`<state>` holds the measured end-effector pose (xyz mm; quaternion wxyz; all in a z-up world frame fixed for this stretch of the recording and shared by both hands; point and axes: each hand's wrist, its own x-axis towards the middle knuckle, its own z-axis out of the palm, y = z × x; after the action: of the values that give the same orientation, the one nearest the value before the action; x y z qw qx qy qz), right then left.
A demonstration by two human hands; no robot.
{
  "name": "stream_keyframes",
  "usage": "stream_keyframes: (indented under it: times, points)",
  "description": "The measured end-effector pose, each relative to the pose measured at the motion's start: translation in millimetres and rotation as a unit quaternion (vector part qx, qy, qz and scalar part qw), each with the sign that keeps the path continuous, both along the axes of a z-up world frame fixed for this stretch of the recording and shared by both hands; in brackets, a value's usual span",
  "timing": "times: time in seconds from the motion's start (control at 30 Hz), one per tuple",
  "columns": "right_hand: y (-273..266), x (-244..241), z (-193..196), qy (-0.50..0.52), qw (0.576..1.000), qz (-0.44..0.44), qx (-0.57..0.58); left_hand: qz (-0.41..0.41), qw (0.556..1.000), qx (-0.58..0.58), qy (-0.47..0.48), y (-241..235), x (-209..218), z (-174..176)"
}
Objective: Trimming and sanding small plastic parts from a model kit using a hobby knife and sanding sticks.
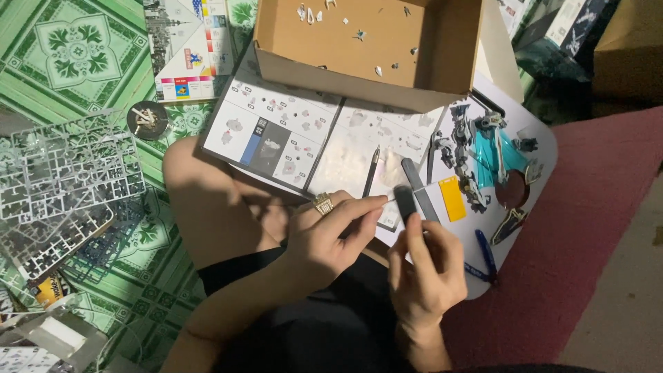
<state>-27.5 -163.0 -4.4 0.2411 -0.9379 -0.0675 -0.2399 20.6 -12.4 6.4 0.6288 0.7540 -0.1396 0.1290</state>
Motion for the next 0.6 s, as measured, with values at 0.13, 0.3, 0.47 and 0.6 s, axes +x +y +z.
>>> stream_keyframes:
  times: [0.13, 0.3, 0.47, 0.6]
  points:
    - [4, 1, 1, -0.009, 1.000, 0.007, -0.014, 0.003, 0.999, 0.014, -0.029, 0, 2, -1]
    - [2, 3, 2, -0.002, 1.000, 0.008, 0.003, -0.004, 1.000, 0.012, -0.018, 0, 1, -1]
    - [6, 5, 7, 0.010, 1.000, 0.011, 0.021, -0.007, 0.999, 0.012, -0.029, 1, 3, -1]
    - [5, 5, 1, 0.009, 1.000, 0.013, 0.024, -0.004, 0.999, 0.027, -0.030, 2, 3, -1]
